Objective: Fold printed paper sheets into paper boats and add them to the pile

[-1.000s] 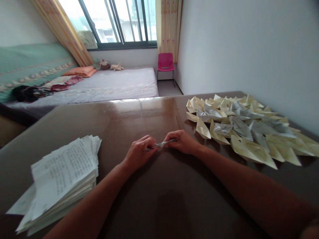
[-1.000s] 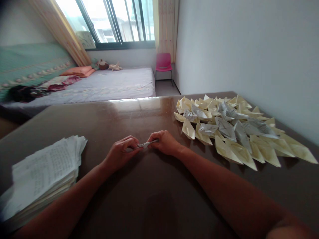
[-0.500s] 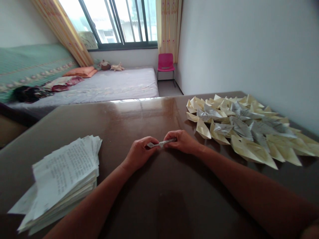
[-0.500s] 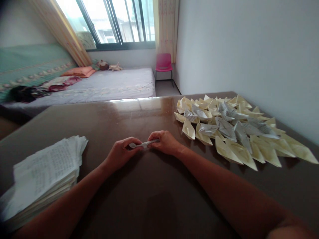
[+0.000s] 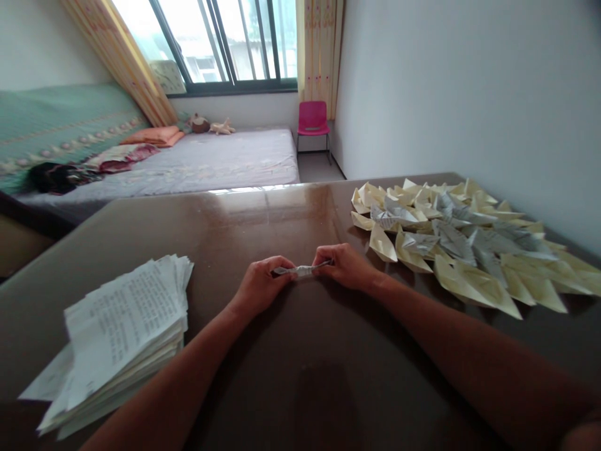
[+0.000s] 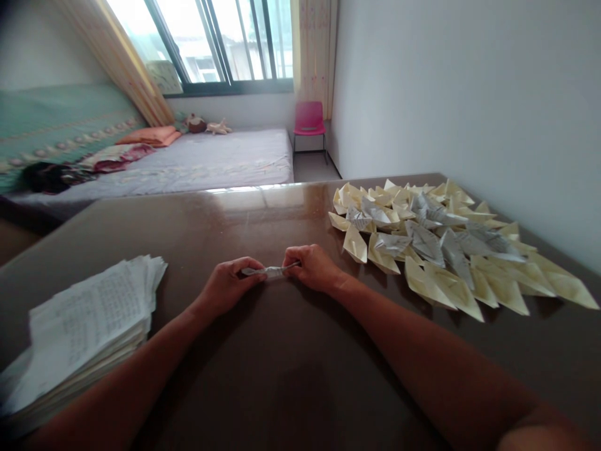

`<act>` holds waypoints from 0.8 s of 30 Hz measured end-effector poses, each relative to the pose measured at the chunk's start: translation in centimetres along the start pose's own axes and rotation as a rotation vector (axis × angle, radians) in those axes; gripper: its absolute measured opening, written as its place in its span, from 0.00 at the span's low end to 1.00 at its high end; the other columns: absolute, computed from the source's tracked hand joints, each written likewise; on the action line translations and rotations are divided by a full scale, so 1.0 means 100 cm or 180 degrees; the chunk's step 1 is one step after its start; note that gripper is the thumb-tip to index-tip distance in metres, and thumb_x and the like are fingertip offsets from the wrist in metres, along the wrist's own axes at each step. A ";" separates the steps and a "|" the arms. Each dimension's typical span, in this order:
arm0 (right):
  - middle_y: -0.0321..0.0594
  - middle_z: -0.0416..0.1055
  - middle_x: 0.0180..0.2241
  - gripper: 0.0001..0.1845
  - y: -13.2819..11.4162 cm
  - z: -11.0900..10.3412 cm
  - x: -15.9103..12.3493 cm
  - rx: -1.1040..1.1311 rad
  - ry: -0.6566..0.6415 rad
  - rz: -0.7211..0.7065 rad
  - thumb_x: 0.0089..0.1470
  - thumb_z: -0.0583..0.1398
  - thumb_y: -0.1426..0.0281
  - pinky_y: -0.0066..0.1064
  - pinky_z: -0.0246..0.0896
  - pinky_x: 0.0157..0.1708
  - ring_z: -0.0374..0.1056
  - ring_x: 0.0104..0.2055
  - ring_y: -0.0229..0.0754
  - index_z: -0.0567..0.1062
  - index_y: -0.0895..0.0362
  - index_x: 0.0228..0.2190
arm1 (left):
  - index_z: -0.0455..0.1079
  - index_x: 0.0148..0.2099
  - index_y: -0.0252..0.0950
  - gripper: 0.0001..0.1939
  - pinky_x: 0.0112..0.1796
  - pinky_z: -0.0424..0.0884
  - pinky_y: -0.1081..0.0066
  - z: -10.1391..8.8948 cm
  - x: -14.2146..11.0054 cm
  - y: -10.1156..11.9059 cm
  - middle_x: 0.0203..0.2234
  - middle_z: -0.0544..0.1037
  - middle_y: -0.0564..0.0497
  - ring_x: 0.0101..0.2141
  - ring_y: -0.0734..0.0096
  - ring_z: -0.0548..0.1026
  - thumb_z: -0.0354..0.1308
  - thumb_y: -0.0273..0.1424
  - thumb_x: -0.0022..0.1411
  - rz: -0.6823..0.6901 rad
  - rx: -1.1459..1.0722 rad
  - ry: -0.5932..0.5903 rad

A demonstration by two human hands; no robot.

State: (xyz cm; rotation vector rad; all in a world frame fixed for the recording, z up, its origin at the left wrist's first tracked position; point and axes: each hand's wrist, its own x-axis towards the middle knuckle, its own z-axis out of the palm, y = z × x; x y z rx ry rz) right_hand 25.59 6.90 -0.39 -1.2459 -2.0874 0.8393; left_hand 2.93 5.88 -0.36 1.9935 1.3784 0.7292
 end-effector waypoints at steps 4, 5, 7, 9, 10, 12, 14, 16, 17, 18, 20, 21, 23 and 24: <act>0.34 0.74 0.27 0.08 0.005 -0.009 0.003 0.0151 -0.0134 0.0275 0.44 0.66 0.70 0.24 0.57 0.28 0.67 0.29 0.35 0.76 0.58 0.30 | 0.67 0.48 0.40 0.21 0.33 0.71 0.72 -0.003 0.001 -0.009 0.38 0.74 0.54 0.28 0.76 0.73 0.64 0.34 0.52 0.0108 -0.0042 -0.0094; 0.34 0.74 0.29 0.12 0.005 -0.012 0.003 0.0162 -0.0161 0.0328 0.43 0.67 0.70 0.24 0.58 0.28 0.67 0.29 0.35 0.76 0.57 0.33 | 0.65 0.49 0.40 0.22 0.32 0.72 0.72 -0.004 0.002 -0.011 0.39 0.73 0.53 0.28 0.76 0.73 0.64 0.34 0.52 0.0138 -0.0040 -0.0091; 0.33 0.72 0.28 0.21 0.003 -0.018 0.003 0.0184 -0.0249 0.0428 0.40 0.68 0.69 0.24 0.58 0.27 0.67 0.28 0.35 0.73 0.56 0.39 | 0.65 0.47 0.40 0.18 0.33 0.72 0.73 -0.006 0.003 -0.014 0.40 0.71 0.53 0.32 0.74 0.73 0.62 0.32 0.54 0.0299 -0.0036 -0.0100; 0.31 0.70 0.25 0.22 0.001 -0.023 0.003 0.0204 -0.0317 0.0492 0.41 0.68 0.70 0.23 0.58 0.26 0.67 0.27 0.35 0.71 0.56 0.40 | 0.67 0.43 0.39 0.11 0.34 0.72 0.73 -0.007 0.004 -0.016 0.43 0.70 0.51 0.36 0.73 0.73 0.60 0.30 0.56 0.0529 -0.0052 -0.0159; 0.30 0.69 0.24 0.19 0.001 -0.025 0.002 0.0207 -0.0337 0.0492 0.42 0.67 0.70 0.23 0.57 0.25 0.66 0.26 0.35 0.71 0.56 0.39 | 0.67 0.41 0.39 0.08 0.35 0.72 0.74 -0.008 0.004 -0.016 0.45 0.69 0.51 0.38 0.73 0.72 0.59 0.29 0.57 0.0612 -0.0060 -0.0196; 0.31 0.69 0.25 0.16 0.002 -0.026 0.002 0.0201 -0.0307 0.0433 0.43 0.66 0.72 0.23 0.57 0.26 0.66 0.26 0.34 0.71 0.56 0.37 | 0.68 0.37 0.37 0.04 0.34 0.71 0.74 -0.009 0.004 -0.016 0.46 0.68 0.51 0.38 0.73 0.72 0.59 0.29 0.57 0.0678 -0.0088 -0.0246; 0.31 0.69 0.25 0.13 0.005 -0.025 0.002 0.0168 -0.0224 0.0355 0.44 0.65 0.72 0.23 0.57 0.26 0.65 0.26 0.34 0.73 0.56 0.35 | 0.70 0.35 0.37 0.02 0.33 0.71 0.75 -0.009 0.003 -0.015 0.46 0.68 0.50 0.36 0.74 0.72 0.58 0.28 0.58 0.0684 -0.0099 -0.0260; 0.31 0.68 0.24 0.09 0.007 -0.020 0.002 0.0188 -0.0195 0.0273 0.45 0.64 0.70 0.23 0.55 0.26 0.63 0.25 0.33 0.74 0.57 0.32 | 0.71 0.35 0.37 0.02 0.34 0.71 0.75 -0.008 0.001 -0.013 0.45 0.69 0.51 0.35 0.75 0.72 0.57 0.28 0.59 0.0758 -0.0029 -0.0242; 0.31 0.67 0.23 0.07 0.007 -0.017 0.002 0.0229 -0.0206 0.0222 0.47 0.63 0.70 0.23 0.55 0.25 0.62 0.25 0.33 0.74 0.57 0.31 | 0.72 0.34 0.38 0.03 0.35 0.71 0.74 -0.007 0.000 -0.012 0.44 0.70 0.51 0.36 0.75 0.72 0.56 0.28 0.60 0.0847 0.0049 -0.0242; 0.31 0.67 0.22 0.06 0.008 -0.014 0.002 0.0266 -0.0212 0.0171 0.48 0.63 0.69 0.23 0.54 0.25 0.61 0.24 0.32 0.75 0.58 0.30 | 0.73 0.35 0.38 0.05 0.37 0.70 0.73 -0.006 -0.001 -0.011 0.44 0.70 0.51 0.37 0.74 0.73 0.55 0.28 0.60 0.0956 0.0147 -0.0249; 0.31 0.66 0.21 0.06 0.008 -0.010 0.001 0.0279 -0.0140 0.0107 0.50 0.62 0.68 0.23 0.54 0.25 0.61 0.23 0.32 0.74 0.58 0.29 | 0.74 0.36 0.40 0.08 0.42 0.69 0.71 -0.004 -0.002 -0.009 0.43 0.71 0.51 0.40 0.72 0.73 0.54 0.28 0.62 0.1154 0.0335 -0.0272; 0.31 0.67 0.21 0.06 0.007 -0.009 0.001 0.0246 -0.0085 0.0096 0.50 0.62 0.68 0.24 0.54 0.25 0.61 0.23 0.33 0.74 0.58 0.30 | 0.75 0.37 0.41 0.09 0.43 0.68 0.71 -0.003 -0.003 -0.008 0.43 0.71 0.51 0.41 0.71 0.73 0.53 0.28 0.63 0.1212 0.0402 -0.0280; 0.33 0.70 0.25 0.07 0.004 -0.010 0.001 0.0151 0.0018 0.0008 0.50 0.62 0.67 0.25 0.56 0.27 0.64 0.26 0.34 0.74 0.57 0.32 | 0.75 0.38 0.41 0.10 0.43 0.68 0.70 -0.002 -0.003 -0.008 0.44 0.71 0.50 0.41 0.71 0.73 0.52 0.28 0.63 0.1243 0.0451 -0.0261; 0.35 0.72 0.29 0.09 0.002 -0.011 0.001 0.0077 0.0051 -0.0119 0.50 0.63 0.66 0.26 0.58 0.30 0.65 0.29 0.35 0.74 0.57 0.34 | 0.75 0.39 0.41 0.10 0.43 0.68 0.71 -0.002 -0.003 -0.008 0.44 0.72 0.50 0.41 0.71 0.73 0.52 0.28 0.63 0.1231 0.0431 -0.0245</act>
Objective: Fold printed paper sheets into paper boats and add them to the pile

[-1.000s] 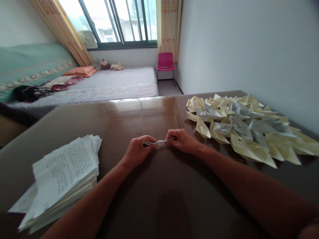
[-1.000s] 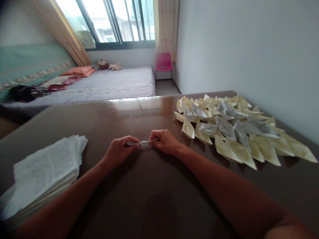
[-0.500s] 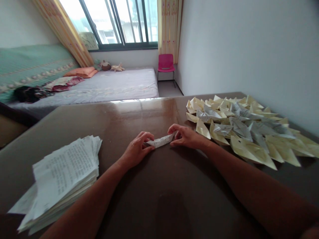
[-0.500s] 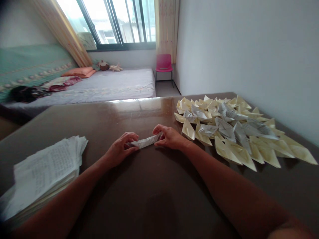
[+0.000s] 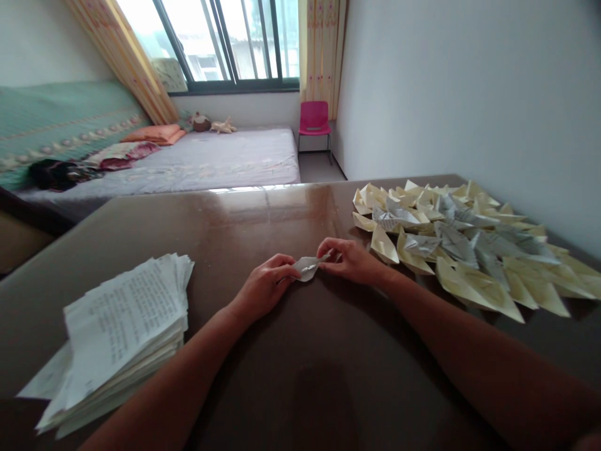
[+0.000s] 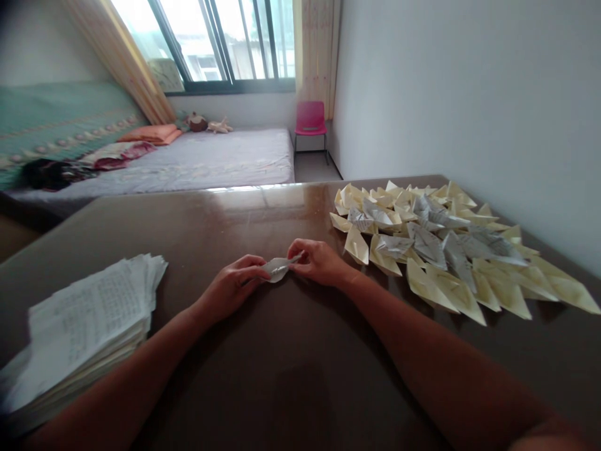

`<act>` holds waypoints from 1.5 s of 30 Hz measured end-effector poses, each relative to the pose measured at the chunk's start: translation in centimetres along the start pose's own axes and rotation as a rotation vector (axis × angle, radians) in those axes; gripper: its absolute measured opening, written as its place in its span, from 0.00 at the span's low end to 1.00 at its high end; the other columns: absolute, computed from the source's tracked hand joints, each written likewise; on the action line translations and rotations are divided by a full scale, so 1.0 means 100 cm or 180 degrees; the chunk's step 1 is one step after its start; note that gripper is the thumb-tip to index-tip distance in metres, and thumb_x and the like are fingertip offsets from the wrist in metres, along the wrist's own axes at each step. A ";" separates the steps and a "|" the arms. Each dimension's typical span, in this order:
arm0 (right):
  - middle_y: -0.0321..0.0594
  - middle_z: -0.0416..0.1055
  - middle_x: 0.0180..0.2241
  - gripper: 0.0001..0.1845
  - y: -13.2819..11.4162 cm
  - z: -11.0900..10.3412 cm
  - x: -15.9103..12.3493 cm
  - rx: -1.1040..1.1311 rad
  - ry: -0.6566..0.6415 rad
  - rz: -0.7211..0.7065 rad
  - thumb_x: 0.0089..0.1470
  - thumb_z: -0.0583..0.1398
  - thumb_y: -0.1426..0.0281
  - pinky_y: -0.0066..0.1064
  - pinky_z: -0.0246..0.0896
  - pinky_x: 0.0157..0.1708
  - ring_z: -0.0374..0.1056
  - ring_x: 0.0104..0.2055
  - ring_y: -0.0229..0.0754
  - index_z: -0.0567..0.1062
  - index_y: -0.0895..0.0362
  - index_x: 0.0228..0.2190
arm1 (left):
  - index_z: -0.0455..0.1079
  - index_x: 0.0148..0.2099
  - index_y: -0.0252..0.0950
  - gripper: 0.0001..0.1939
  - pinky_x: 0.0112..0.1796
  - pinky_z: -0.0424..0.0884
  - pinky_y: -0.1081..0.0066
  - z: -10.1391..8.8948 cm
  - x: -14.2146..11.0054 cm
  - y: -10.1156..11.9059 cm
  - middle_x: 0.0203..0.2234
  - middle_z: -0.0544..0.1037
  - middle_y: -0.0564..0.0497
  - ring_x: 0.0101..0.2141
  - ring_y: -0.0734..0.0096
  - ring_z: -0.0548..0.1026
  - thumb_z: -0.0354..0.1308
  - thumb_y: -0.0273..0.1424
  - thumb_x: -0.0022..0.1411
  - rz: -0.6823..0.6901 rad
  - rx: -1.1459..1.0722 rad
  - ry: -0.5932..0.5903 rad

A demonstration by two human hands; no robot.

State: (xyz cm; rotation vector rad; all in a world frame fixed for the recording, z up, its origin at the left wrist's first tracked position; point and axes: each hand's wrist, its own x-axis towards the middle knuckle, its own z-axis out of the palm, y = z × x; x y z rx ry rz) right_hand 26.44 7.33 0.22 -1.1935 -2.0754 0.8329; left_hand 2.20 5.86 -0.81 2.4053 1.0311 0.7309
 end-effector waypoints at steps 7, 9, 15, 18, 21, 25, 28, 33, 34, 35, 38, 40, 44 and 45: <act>0.38 0.72 0.38 0.10 -0.022 -0.001 -0.004 -0.1120 -0.0152 -0.0864 0.50 0.65 0.61 0.37 0.52 0.46 0.62 0.44 0.44 0.79 0.48 0.37 | 0.74 0.39 0.39 0.10 0.44 0.69 0.71 0.001 0.002 0.006 0.42 0.74 0.50 0.40 0.72 0.74 0.51 0.27 0.64 0.0058 -0.0297 -0.0133; 0.39 0.72 0.40 0.12 -0.028 0.000 -0.007 -0.1317 -0.0209 -0.0910 0.50 0.65 0.58 0.39 0.49 0.45 0.61 0.46 0.45 0.79 0.46 0.37 | 0.74 0.39 0.39 0.10 0.43 0.69 0.71 0.001 0.002 0.008 0.41 0.75 0.50 0.40 0.71 0.74 0.51 0.27 0.64 -0.0002 -0.0267 -0.0153; 0.38 0.72 0.45 0.07 -0.030 0.002 -0.009 -0.1505 -0.0245 -0.0926 0.52 0.63 0.62 0.40 0.46 0.45 0.60 0.50 0.47 0.80 0.49 0.33 | 0.74 0.39 0.38 0.09 0.42 0.69 0.71 0.000 0.002 0.007 0.39 0.75 0.49 0.38 0.70 0.74 0.51 0.28 0.64 -0.0009 -0.0193 -0.0272; 0.39 0.74 0.42 0.08 -0.022 0.006 -0.006 -0.1477 -0.0248 -0.0666 0.55 0.61 0.65 0.38 0.49 0.43 0.61 0.47 0.45 0.79 0.52 0.30 | 0.74 0.40 0.39 0.10 0.42 0.69 0.71 -0.001 0.002 0.007 0.40 0.74 0.49 0.39 0.71 0.73 0.51 0.29 0.64 0.0035 -0.0155 -0.0385; 0.40 0.74 0.39 0.09 -0.013 0.011 -0.003 -0.1310 -0.0200 -0.0377 0.57 0.59 0.66 0.37 0.52 0.43 0.62 0.45 0.43 0.79 0.54 0.29 | 0.74 0.40 0.40 0.10 0.44 0.69 0.71 -0.001 0.002 0.007 0.43 0.73 0.49 0.40 0.71 0.73 0.51 0.30 0.64 0.0050 -0.0140 -0.0427; 0.38 0.75 0.39 0.05 -0.005 0.009 -0.001 -0.1144 -0.0314 -0.0245 0.53 0.63 0.66 0.35 0.55 0.43 0.62 0.44 0.43 0.80 0.53 0.29 | 0.74 0.41 0.41 0.11 0.44 0.68 0.71 -0.001 0.002 0.008 0.44 0.73 0.49 0.41 0.70 0.73 0.50 0.32 0.65 0.0064 -0.0081 -0.0452; 0.37 0.75 0.38 0.02 -0.004 0.004 0.000 -0.1198 -0.0412 -0.0224 0.49 0.65 0.67 0.35 0.56 0.43 0.63 0.43 0.43 0.80 0.51 0.28 | 0.74 0.41 0.40 0.12 0.44 0.68 0.71 -0.003 0.003 0.009 0.44 0.72 0.48 0.41 0.69 0.73 0.49 0.32 0.66 0.0172 -0.0034 -0.0471; 0.37 0.72 0.33 0.03 -0.004 0.003 0.001 -0.1268 -0.0494 -0.0097 0.46 0.67 0.68 0.29 0.57 0.36 0.66 0.36 0.39 0.81 0.52 0.28 | 0.73 0.42 0.40 0.14 0.42 0.68 0.71 0.001 0.004 0.011 0.40 0.73 0.48 0.40 0.69 0.72 0.46 0.32 0.67 0.0377 0.0138 -0.0380; 0.36 0.72 0.32 0.03 -0.004 0.004 0.001 -0.1269 -0.0494 -0.0086 0.46 0.67 0.68 0.27 0.57 0.35 0.66 0.34 0.37 0.80 0.53 0.28 | 0.73 0.42 0.40 0.14 0.42 0.68 0.71 0.003 0.004 0.011 0.39 0.73 0.48 0.39 0.69 0.71 0.45 0.33 0.67 0.0415 0.0197 -0.0326; 0.36 0.72 0.32 0.03 -0.004 0.006 0.000 -0.1271 -0.0473 -0.0096 0.46 0.66 0.69 0.27 0.56 0.33 0.66 0.32 0.36 0.80 0.53 0.28 | 0.73 0.41 0.41 0.14 0.41 0.68 0.71 0.006 0.004 0.011 0.38 0.73 0.48 0.39 0.69 0.71 0.45 0.33 0.68 0.0454 0.0267 -0.0278; 0.35 0.71 0.33 0.03 -0.003 0.010 -0.004 -0.1258 -0.0320 -0.0186 0.49 0.64 0.69 0.25 0.56 0.33 0.66 0.31 0.33 0.79 0.55 0.27 | 0.72 0.41 0.41 0.14 0.39 0.68 0.71 0.013 0.004 0.012 0.36 0.74 0.48 0.38 0.68 0.70 0.44 0.32 0.68 0.0506 0.0414 -0.0152; 0.35 0.71 0.33 0.05 -0.002 0.013 -0.006 -0.1236 -0.0220 -0.0146 0.49 0.64 0.68 0.25 0.56 0.32 0.66 0.31 0.33 0.79 0.56 0.27 | 0.72 0.41 0.40 0.13 0.40 0.68 0.70 0.015 0.003 0.012 0.37 0.74 0.48 0.39 0.68 0.70 0.45 0.31 0.67 0.0498 0.0363 -0.0088; 0.36 0.72 0.32 0.07 -0.008 0.013 -0.003 -0.1488 -0.0275 -0.0143 0.50 0.64 0.66 0.24 0.55 0.30 0.66 0.31 0.34 0.78 0.57 0.31 | 0.73 0.39 0.39 0.09 0.43 0.68 0.68 0.014 0.003 0.008 0.41 0.74 0.48 0.40 0.68 0.72 0.51 0.31 0.63 0.0379 0.0038 0.0034; 0.35 0.72 0.31 0.07 -0.013 0.012 -0.002 -0.1546 -0.0284 -0.0164 0.49 0.65 0.66 0.24 0.54 0.29 0.66 0.30 0.34 0.78 0.56 0.30 | 0.73 0.39 0.39 0.09 0.44 0.69 0.68 0.013 0.003 0.007 0.43 0.74 0.48 0.40 0.69 0.73 0.51 0.31 0.62 0.0340 -0.0062 0.0020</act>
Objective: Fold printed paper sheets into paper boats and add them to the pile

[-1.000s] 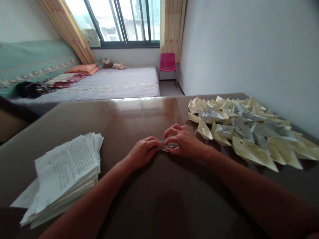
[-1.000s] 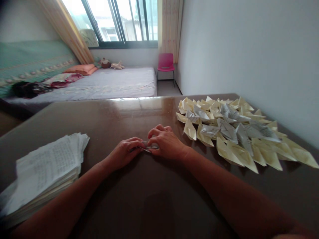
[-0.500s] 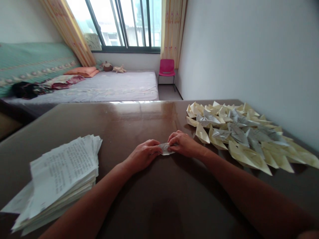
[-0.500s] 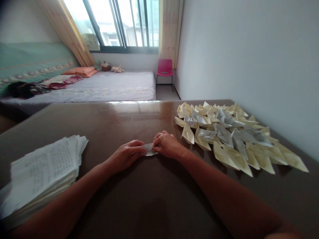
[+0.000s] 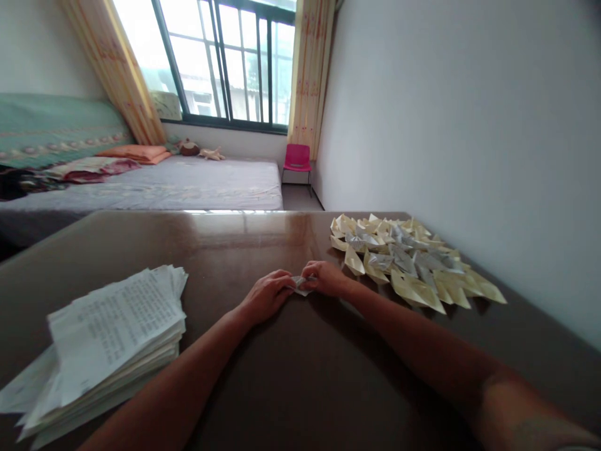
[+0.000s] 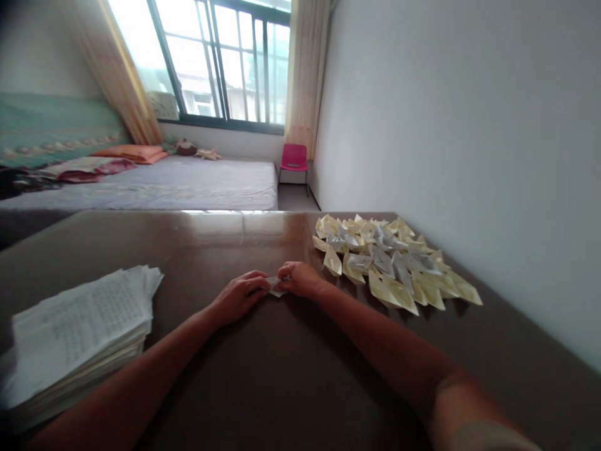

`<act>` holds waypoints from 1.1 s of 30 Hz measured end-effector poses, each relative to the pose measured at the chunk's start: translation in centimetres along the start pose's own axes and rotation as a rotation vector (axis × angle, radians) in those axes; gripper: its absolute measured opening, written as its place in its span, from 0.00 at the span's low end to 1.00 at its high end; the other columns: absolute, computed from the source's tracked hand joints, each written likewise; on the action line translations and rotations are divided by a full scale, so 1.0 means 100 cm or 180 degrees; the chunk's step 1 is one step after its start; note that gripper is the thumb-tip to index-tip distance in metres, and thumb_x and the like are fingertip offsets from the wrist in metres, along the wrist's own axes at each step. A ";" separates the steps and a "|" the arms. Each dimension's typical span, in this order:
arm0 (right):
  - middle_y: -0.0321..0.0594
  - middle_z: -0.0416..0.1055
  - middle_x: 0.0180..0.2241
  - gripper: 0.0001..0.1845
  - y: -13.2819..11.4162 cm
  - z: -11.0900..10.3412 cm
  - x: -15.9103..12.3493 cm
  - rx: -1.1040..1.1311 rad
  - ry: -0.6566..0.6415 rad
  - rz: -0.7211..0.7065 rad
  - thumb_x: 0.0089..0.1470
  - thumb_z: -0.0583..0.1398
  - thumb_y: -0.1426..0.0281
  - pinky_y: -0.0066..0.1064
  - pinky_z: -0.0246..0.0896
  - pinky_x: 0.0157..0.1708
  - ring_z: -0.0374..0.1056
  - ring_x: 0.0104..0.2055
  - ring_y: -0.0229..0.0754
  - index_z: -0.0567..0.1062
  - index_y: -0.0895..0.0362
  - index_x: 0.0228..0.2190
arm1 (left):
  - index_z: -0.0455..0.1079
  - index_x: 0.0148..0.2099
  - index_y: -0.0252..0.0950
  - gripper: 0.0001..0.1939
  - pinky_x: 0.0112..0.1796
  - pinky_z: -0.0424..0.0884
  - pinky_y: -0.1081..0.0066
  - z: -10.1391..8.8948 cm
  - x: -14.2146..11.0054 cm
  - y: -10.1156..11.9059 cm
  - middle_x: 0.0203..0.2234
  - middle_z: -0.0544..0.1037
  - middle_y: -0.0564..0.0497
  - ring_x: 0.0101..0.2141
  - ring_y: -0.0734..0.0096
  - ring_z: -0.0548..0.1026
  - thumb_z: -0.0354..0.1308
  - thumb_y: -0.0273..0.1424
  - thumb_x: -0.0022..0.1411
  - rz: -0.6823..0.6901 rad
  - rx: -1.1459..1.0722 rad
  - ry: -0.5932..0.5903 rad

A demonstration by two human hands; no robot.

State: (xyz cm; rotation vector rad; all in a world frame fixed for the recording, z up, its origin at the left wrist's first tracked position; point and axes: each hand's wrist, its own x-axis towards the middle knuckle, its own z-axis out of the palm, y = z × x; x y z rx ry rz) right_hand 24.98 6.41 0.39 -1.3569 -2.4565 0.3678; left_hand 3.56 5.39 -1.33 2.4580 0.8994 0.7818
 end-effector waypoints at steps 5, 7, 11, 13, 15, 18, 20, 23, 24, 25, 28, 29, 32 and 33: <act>0.35 0.73 0.32 0.02 -0.019 -0.036 -0.010 -0.0343 0.0296 0.0024 0.48 0.64 0.71 0.27 0.52 0.30 0.66 0.35 0.39 0.76 0.55 0.25 | 0.60 0.56 0.38 0.23 0.35 0.73 0.68 -0.003 0.003 -0.007 0.47 0.72 0.45 0.33 0.70 0.75 0.53 0.38 0.60 -0.0677 -0.0741 0.0333; 0.37 0.73 0.35 0.04 -0.024 -0.051 -0.029 -0.0430 0.0524 0.0098 0.50 0.62 0.69 0.28 0.53 0.32 0.66 0.39 0.41 0.76 0.56 0.26 | 0.57 0.58 0.38 0.28 0.34 0.74 0.67 -0.004 0.004 -0.010 0.50 0.71 0.44 0.31 0.71 0.75 0.53 0.42 0.59 -0.0941 -0.0865 0.0430; 0.36 0.74 0.35 0.07 -0.013 -0.068 -0.091 -0.0444 0.0818 0.0258 0.52 0.62 0.65 0.28 0.56 0.36 0.67 0.39 0.39 0.76 0.55 0.27 | 0.60 0.56 0.35 0.30 0.38 0.73 0.63 -0.008 0.006 -0.016 0.36 0.78 0.47 0.32 0.65 0.77 0.52 0.48 0.57 -0.1108 -0.0614 0.0132; 0.37 0.75 0.36 0.07 0.007 -0.079 -0.125 -0.0361 0.1056 0.0362 0.54 0.62 0.66 0.29 0.58 0.40 0.67 0.40 0.39 0.78 0.55 0.28 | 0.63 0.55 0.35 0.30 0.39 0.72 0.63 -0.009 0.006 -0.019 0.34 0.79 0.48 0.33 0.62 0.78 0.52 0.50 0.56 -0.1071 -0.0491 0.0094; 0.38 0.76 0.37 0.06 0.036 -0.098 -0.157 -0.0388 0.1348 0.0601 0.54 0.62 0.67 0.30 0.58 0.44 0.67 0.43 0.40 0.80 0.54 0.29 | 0.67 0.51 0.36 0.29 0.39 0.72 0.63 -0.009 0.008 -0.021 0.35 0.79 0.48 0.34 0.61 0.78 0.52 0.51 0.55 -0.1085 -0.0324 0.0065; 0.39 0.75 0.40 0.05 0.089 -0.143 -0.200 -0.1020 0.1516 0.1601 0.52 0.63 0.67 0.30 0.57 0.46 0.66 0.45 0.40 0.81 0.52 0.30 | 0.70 0.48 0.38 0.27 0.41 0.72 0.63 -0.009 0.012 -0.022 0.36 0.79 0.48 0.36 0.59 0.77 0.51 0.52 0.56 -0.1011 0.0025 -0.0052; 0.45 0.75 0.39 0.09 0.123 -0.174 -0.222 -0.1181 0.1673 0.2064 0.54 0.61 0.66 0.31 0.58 0.43 0.67 0.44 0.43 0.81 0.56 0.32 | 0.73 0.45 0.39 0.26 0.42 0.71 0.64 -0.009 0.015 -0.023 0.39 0.78 0.48 0.39 0.59 0.77 0.51 0.52 0.56 -0.0875 0.0189 -0.0062; 0.48 0.76 0.33 0.14 0.165 -0.207 -0.238 -0.1286 0.1695 0.2542 0.55 0.58 0.65 0.31 0.58 0.36 0.69 0.38 0.45 0.82 0.59 0.32 | 0.75 0.42 0.41 0.24 0.44 0.71 0.67 -0.009 0.018 -0.022 0.43 0.77 0.50 0.42 0.59 0.76 0.53 0.53 0.55 -0.0699 0.0302 -0.0120; 0.49 0.76 0.35 0.14 0.175 -0.212 -0.236 -0.1313 0.1677 0.2648 0.55 0.58 0.65 0.31 0.58 0.35 0.70 0.39 0.46 0.82 0.59 0.34 | 0.75 0.42 0.42 0.23 0.44 0.71 0.68 -0.009 0.018 -0.022 0.43 0.77 0.50 0.42 0.60 0.76 0.53 0.52 0.54 -0.0672 0.0311 -0.0161; 0.48 0.76 0.37 0.14 0.185 -0.216 -0.230 -0.1325 0.1646 0.2722 0.54 0.58 0.64 0.30 0.58 0.35 0.70 0.41 0.46 0.81 0.58 0.36 | 0.75 0.42 0.42 0.23 0.44 0.72 0.68 -0.009 0.018 -0.021 0.43 0.76 0.50 0.41 0.60 0.76 0.54 0.52 0.54 -0.0667 0.0317 -0.0200; 0.46 0.77 0.38 0.17 0.207 -0.217 -0.198 -0.1280 0.1447 0.2902 0.54 0.58 0.59 0.28 0.58 0.35 0.71 0.41 0.44 0.81 0.55 0.39 | 0.74 0.44 0.42 0.23 0.43 0.72 0.68 -0.005 0.017 -0.019 0.43 0.76 0.50 0.39 0.63 0.76 0.53 0.51 0.55 -0.0741 0.0433 -0.0159; 0.46 0.78 0.38 0.18 0.213 -0.217 -0.185 -0.1262 0.1368 0.2958 0.54 0.58 0.58 0.27 0.59 0.35 0.72 0.41 0.44 0.81 0.55 0.39 | 0.74 0.44 0.41 0.23 0.43 0.72 0.68 -0.002 0.016 -0.018 0.43 0.75 0.50 0.38 0.64 0.76 0.52 0.50 0.56 -0.0779 0.0515 -0.0096; 0.52 0.76 0.43 0.22 0.226 -0.215 -0.150 -0.1251 0.1138 0.3111 0.53 0.59 0.56 0.29 0.61 0.38 0.71 0.44 0.48 0.79 0.58 0.41 | 0.73 0.44 0.40 0.22 0.40 0.72 0.69 0.004 0.012 -0.018 0.43 0.74 0.50 0.35 0.67 0.75 0.50 0.49 0.57 -0.0832 0.0749 0.0024; 0.54 0.75 0.44 0.22 0.229 -0.214 -0.142 -0.1255 0.1065 0.3154 0.53 0.59 0.57 0.30 0.62 0.39 0.71 0.46 0.49 0.78 0.60 0.43 | 0.73 0.44 0.40 0.21 0.39 0.72 0.70 0.005 0.011 -0.018 0.44 0.74 0.50 0.34 0.68 0.75 0.50 0.48 0.58 -0.0836 0.0793 0.0035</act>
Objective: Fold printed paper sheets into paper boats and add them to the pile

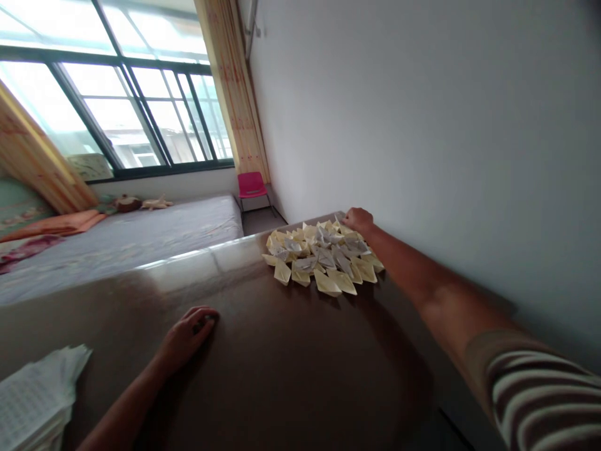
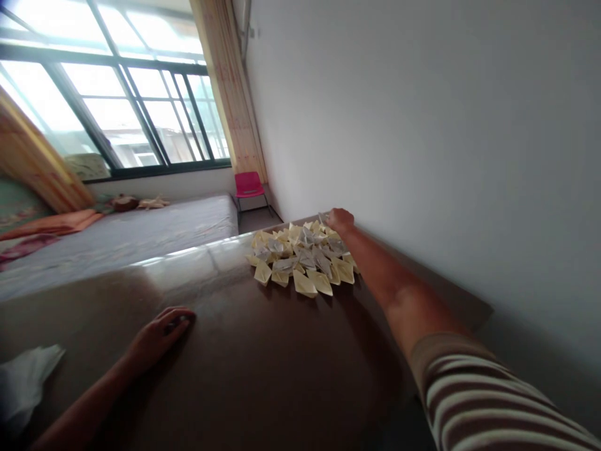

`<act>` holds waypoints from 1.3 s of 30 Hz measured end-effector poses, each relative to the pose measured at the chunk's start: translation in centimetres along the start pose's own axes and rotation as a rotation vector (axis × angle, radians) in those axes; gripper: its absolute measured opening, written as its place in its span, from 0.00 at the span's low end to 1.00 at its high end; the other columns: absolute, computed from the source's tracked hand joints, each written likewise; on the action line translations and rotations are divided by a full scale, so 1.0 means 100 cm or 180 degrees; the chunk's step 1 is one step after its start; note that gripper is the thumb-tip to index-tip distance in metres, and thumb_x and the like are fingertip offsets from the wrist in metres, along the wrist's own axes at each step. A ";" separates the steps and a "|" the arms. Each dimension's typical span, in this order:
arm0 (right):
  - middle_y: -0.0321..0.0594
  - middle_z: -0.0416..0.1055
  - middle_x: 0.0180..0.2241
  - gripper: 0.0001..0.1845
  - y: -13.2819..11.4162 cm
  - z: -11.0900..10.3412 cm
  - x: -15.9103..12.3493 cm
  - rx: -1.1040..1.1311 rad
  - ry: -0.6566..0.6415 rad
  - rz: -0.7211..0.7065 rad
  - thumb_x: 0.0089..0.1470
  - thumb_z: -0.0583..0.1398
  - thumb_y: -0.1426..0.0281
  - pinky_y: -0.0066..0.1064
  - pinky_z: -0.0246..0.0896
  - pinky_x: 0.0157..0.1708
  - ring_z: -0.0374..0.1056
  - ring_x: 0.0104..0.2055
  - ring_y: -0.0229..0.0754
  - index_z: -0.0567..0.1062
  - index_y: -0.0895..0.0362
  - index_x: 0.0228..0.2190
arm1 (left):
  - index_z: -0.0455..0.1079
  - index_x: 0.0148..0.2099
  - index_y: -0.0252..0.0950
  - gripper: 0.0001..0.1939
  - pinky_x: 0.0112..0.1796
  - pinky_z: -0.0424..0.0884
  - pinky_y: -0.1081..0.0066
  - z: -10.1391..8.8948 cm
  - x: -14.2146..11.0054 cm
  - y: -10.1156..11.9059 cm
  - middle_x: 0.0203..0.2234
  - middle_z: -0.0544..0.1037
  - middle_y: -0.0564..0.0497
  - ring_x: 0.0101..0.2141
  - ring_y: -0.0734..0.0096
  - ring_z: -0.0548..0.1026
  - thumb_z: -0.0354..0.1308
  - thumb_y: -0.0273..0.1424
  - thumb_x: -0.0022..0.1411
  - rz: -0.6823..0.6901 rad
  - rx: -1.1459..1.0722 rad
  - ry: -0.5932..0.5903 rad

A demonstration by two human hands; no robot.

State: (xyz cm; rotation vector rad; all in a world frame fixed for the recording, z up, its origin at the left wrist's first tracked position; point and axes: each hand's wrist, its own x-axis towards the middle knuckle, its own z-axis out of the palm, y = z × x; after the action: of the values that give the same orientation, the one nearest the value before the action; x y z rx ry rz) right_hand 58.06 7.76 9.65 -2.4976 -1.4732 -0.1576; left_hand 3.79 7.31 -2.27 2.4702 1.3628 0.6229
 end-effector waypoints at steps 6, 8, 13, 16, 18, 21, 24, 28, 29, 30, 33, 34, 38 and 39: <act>0.50 0.70 0.47 0.19 -0.017 0.005 0.002 -0.0193 -0.0379 -0.0092 0.57 0.59 0.63 0.39 0.66 0.44 0.68 0.46 0.47 0.71 0.61 0.47 | 0.74 0.43 0.40 0.19 0.42 0.71 0.69 0.004 -0.003 -0.001 0.44 0.74 0.49 0.39 0.66 0.75 0.49 0.45 0.61 0.0070 -0.0006 0.0130; 0.46 0.67 0.49 0.19 -0.019 -0.002 -0.005 -0.0233 -0.0373 -0.0197 0.59 0.58 0.64 0.42 0.67 0.44 0.67 0.46 0.45 0.68 0.59 0.50 | 0.75 0.42 0.40 0.18 0.41 0.71 0.68 0.003 -0.002 0.002 0.43 0.75 0.49 0.39 0.66 0.75 0.50 0.43 0.60 0.0089 -0.0035 0.0184; 0.46 0.67 0.49 0.19 -0.036 -0.024 -0.034 -0.0297 -0.0216 -0.0701 0.59 0.58 0.64 0.42 0.67 0.44 0.67 0.46 0.45 0.68 0.60 0.49 | 0.75 0.37 0.35 0.16 0.42 0.72 0.64 -0.002 -0.007 0.021 0.38 0.76 0.45 0.37 0.63 0.76 0.50 0.38 0.60 0.0133 -0.0109 0.0435; 0.46 0.70 0.45 0.16 -0.068 -0.021 -0.064 -0.0265 -0.0234 -0.1224 0.60 0.56 0.62 0.37 0.65 0.41 0.69 0.44 0.45 0.73 0.59 0.44 | 0.76 0.38 0.36 0.13 0.44 0.71 0.67 0.000 -0.016 0.035 0.37 0.76 0.47 0.38 0.67 0.75 0.51 0.33 0.59 -0.0047 -0.0086 0.0418; 0.45 0.75 0.34 0.19 -0.095 -0.009 -0.094 -0.0216 -0.0166 -0.1747 0.60 0.53 0.58 0.32 0.60 0.34 0.71 0.37 0.45 0.78 0.58 0.34 | 0.76 0.40 0.35 0.12 0.45 0.70 0.69 0.004 -0.019 0.039 0.39 0.76 0.47 0.39 0.68 0.75 0.52 0.30 0.58 -0.0179 -0.0062 0.0365; 0.41 0.75 0.28 0.21 -0.129 0.010 -0.157 0.0040 -0.0084 -0.2686 0.59 0.51 0.57 0.30 0.51 0.28 0.70 0.31 0.43 0.77 0.55 0.28 | 0.77 0.40 0.36 0.12 0.47 0.69 0.72 -0.001 -0.024 0.039 0.41 0.77 0.49 0.41 0.70 0.74 0.55 0.27 0.55 -0.0277 -0.0077 0.0170; 0.40 0.74 0.28 0.23 -0.153 0.019 -0.227 0.0170 -0.0085 -0.3515 0.61 0.49 0.57 0.30 0.45 0.25 0.69 0.28 0.40 0.74 0.55 0.24 | 0.77 0.42 0.37 0.13 0.43 0.70 0.73 -0.032 -0.040 0.031 0.38 0.79 0.51 0.38 0.70 0.75 0.57 0.28 0.54 -0.0348 -0.0126 -0.0037; 0.37 0.72 0.27 0.22 -0.180 0.018 -0.285 0.0366 -0.0273 -0.3987 0.62 0.49 0.59 0.30 0.42 0.25 0.67 0.27 0.36 0.72 0.56 0.23 | 0.74 0.49 0.38 0.19 0.46 0.68 0.68 -0.108 -0.087 -0.008 0.43 0.78 0.49 0.44 0.64 0.73 0.55 0.38 0.57 -0.0754 -0.0068 0.0109; 0.37 0.72 0.27 0.22 -0.188 0.018 -0.292 0.0447 -0.0330 -0.4016 0.62 0.49 0.59 0.30 0.42 0.25 0.67 0.27 0.36 0.72 0.56 0.23 | 0.73 0.50 0.37 0.22 0.46 0.68 0.67 -0.124 -0.101 -0.020 0.43 0.78 0.47 0.44 0.62 0.73 0.55 0.41 0.57 -0.0907 -0.0057 0.0135; 0.37 0.72 0.27 0.22 -0.196 0.018 -0.297 0.0531 -0.0400 -0.4043 0.62 0.50 0.59 0.30 0.42 0.25 0.66 0.27 0.36 0.72 0.56 0.23 | 0.72 0.52 0.36 0.25 0.45 0.69 0.66 -0.138 -0.114 -0.032 0.44 0.77 0.46 0.45 0.61 0.73 0.54 0.44 0.57 -0.1048 -0.0054 0.0121; 0.38 0.71 0.26 0.21 -0.222 0.021 -0.304 0.0768 -0.0565 -0.4078 0.61 0.50 0.60 0.29 0.43 0.26 0.65 0.28 0.35 0.73 0.56 0.23 | 0.72 0.50 0.36 0.31 0.44 0.69 0.67 -0.159 -0.143 -0.058 0.46 0.77 0.45 0.44 0.58 0.74 0.61 0.50 0.48 -0.1335 -0.0032 -0.0113; 0.38 0.71 0.25 0.21 -0.232 0.023 -0.306 0.0834 -0.0591 -0.4076 0.61 0.51 0.60 0.29 0.43 0.27 0.65 0.28 0.35 0.72 0.56 0.23 | 0.73 0.50 0.36 0.33 0.45 0.69 0.66 -0.160 -0.148 -0.063 0.45 0.77 0.45 0.44 0.57 0.74 0.62 0.51 0.45 -0.1382 -0.0022 -0.0196; 0.37 0.70 0.23 0.22 -0.268 0.033 -0.312 0.1106 -0.0740 -0.4077 0.60 0.52 0.59 0.28 0.42 0.26 0.61 0.25 0.34 0.72 0.57 0.21 | 0.73 0.49 0.36 0.35 0.47 0.66 0.66 -0.159 -0.151 -0.073 0.45 0.77 0.47 0.44 0.56 0.73 0.65 0.50 0.40 -0.1417 -0.0047 -0.0421; 0.37 0.69 0.22 0.22 -0.276 0.036 -0.313 0.1177 -0.0769 -0.4061 0.59 0.52 0.58 0.28 0.42 0.25 0.60 0.24 0.34 0.73 0.57 0.21 | 0.74 0.48 0.36 0.34 0.47 0.66 0.66 -0.159 -0.150 -0.075 0.44 0.77 0.47 0.44 0.56 0.73 0.65 0.49 0.40 -0.1408 -0.0068 -0.0457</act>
State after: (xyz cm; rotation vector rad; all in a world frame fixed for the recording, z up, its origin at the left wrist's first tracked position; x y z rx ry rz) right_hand 18.59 -5.02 3.66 -1.0193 -2.6425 0.2000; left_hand -16.42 -1.21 4.93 2.0466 1.7503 0.3477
